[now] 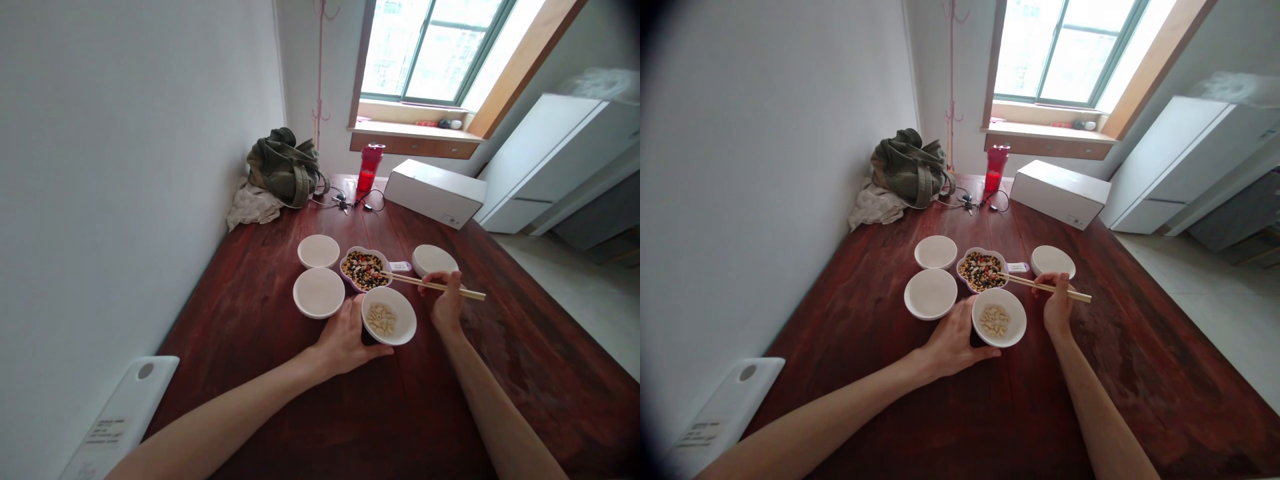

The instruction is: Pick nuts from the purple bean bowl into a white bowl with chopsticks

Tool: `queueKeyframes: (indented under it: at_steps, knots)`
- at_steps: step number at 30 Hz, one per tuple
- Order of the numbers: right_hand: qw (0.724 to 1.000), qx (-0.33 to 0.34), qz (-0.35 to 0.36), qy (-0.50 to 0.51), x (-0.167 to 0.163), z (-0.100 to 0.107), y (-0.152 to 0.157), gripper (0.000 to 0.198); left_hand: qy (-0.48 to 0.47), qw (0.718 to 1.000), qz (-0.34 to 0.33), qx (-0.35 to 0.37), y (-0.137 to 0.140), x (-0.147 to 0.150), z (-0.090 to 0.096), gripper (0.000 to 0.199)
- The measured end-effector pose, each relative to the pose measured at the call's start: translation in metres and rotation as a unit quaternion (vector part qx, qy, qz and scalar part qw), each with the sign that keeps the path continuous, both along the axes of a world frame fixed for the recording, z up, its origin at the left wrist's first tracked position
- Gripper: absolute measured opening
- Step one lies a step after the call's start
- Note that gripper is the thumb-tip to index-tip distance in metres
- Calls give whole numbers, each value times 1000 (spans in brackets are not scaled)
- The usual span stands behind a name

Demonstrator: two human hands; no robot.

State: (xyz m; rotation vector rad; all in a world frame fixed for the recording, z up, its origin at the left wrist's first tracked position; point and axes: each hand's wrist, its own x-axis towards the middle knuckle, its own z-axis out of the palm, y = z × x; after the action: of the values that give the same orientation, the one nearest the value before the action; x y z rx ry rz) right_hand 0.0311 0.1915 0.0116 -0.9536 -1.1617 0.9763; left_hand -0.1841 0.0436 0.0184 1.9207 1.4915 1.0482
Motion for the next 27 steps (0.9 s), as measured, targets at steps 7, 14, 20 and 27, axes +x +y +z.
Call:
queueKeyframes:
  at_steps: [7, 14, 20, 27]
  knots:
    - [999, 2, 21, -27, -4, 3, -4, 66, -4, 1000, 5, 2, 0, 0, -1, 108]
    - [996, 3, 43, -82, -8, 6, -10, 62, -4, 1000, 6, 1, 0, 0, -1, 108]
    - [995, -4, 49, -83, -11, 4, -11, 61, -1, 1000, 5, -1, 0, 0, 1, 107]
    - [995, 8, 30, -98, -12, 8, -13, 62, -8, 1000, 2, 8, 0, 0, 0, 107]
